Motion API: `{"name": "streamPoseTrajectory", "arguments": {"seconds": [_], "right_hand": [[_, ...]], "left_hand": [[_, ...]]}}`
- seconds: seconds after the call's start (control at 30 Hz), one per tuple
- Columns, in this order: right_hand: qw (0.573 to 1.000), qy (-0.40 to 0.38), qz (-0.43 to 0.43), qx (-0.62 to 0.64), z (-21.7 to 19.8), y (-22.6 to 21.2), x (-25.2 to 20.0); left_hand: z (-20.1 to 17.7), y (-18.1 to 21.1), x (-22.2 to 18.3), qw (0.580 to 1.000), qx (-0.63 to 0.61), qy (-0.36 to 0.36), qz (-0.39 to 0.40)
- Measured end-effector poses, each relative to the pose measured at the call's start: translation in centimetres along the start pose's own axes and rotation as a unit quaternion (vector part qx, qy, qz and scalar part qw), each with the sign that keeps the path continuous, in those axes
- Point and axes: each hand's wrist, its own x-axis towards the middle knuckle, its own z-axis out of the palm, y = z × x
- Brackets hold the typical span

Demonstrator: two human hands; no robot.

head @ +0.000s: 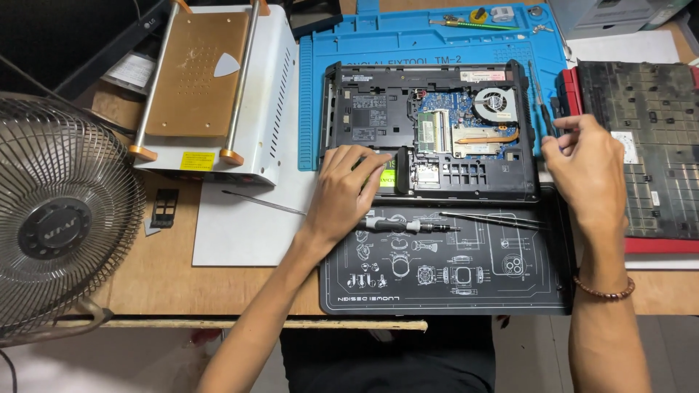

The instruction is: Disassembling a laptop to remove and replace the internal cooling fan using a screwdriver and tweezers.

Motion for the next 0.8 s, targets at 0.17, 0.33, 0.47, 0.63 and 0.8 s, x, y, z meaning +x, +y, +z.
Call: {"name": "streamPoseTrajectory", "arguments": {"seconds": [0.17,0.33,0.47,0.63,0.8], "right_hand": [[0.97,0.177,-0.159,-0.049,-0.3,3.8,3.1],[0.926,0.254,-0.275,0.042,-1.8,2.6,8.1],[0.91,0.324,-0.257,0.009,-0.1,5.5,14.5],[0.908,0.366,-0.201,-0.029,1.0,6.8,17.1],[0.894,0.364,-0.261,-0.006,1.1,5.2,18.2]], "left_hand": [[0.1,-0.6,2.0,1.0,0.008,-0.004,0.007],[0.2,-1.0,7.0,1.0,-0.009,-0.005,0.021],[0.1,-0.7,12.5,0.993,-0.113,0.017,-0.011],[1.8,-1.0,17.1,0.973,-0.222,0.062,-0.01],[5.8,-1.5,18.3,0.951,-0.278,0.053,-0.124]]}}
